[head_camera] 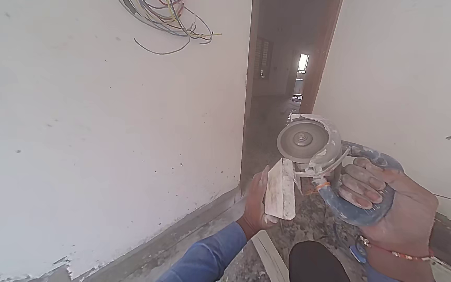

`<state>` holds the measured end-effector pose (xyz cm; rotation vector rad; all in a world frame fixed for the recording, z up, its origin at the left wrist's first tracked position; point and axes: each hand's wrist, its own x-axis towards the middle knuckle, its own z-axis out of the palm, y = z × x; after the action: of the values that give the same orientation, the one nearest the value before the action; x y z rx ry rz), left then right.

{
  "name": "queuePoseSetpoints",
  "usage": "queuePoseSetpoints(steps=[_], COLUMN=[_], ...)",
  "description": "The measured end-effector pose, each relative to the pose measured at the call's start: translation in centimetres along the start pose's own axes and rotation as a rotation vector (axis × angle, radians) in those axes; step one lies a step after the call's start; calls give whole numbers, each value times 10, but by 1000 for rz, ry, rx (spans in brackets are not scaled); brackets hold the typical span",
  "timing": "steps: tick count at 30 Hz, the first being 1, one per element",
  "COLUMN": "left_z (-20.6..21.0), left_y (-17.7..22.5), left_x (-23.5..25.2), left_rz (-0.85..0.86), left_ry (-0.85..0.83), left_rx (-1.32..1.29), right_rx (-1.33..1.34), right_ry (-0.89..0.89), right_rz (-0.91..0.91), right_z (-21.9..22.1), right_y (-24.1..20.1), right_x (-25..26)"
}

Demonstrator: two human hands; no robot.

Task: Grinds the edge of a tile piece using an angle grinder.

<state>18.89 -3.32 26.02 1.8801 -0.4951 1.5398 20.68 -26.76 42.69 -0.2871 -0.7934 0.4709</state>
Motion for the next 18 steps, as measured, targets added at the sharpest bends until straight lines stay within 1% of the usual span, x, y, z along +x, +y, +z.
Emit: queuePoseSetpoints(steps=[7,18], left_z=[0,1], left_y=[0,2], left_x=[2,3], left_rz=[3,1], left_ry=[-22,-1], left_rx=[-4,-22], right_rx=[4,-8], right_ry=[-15,5], right_rz=[-5,1], right_z=[1,2], right_y=[-1,-2], right_x=[-1,-3])
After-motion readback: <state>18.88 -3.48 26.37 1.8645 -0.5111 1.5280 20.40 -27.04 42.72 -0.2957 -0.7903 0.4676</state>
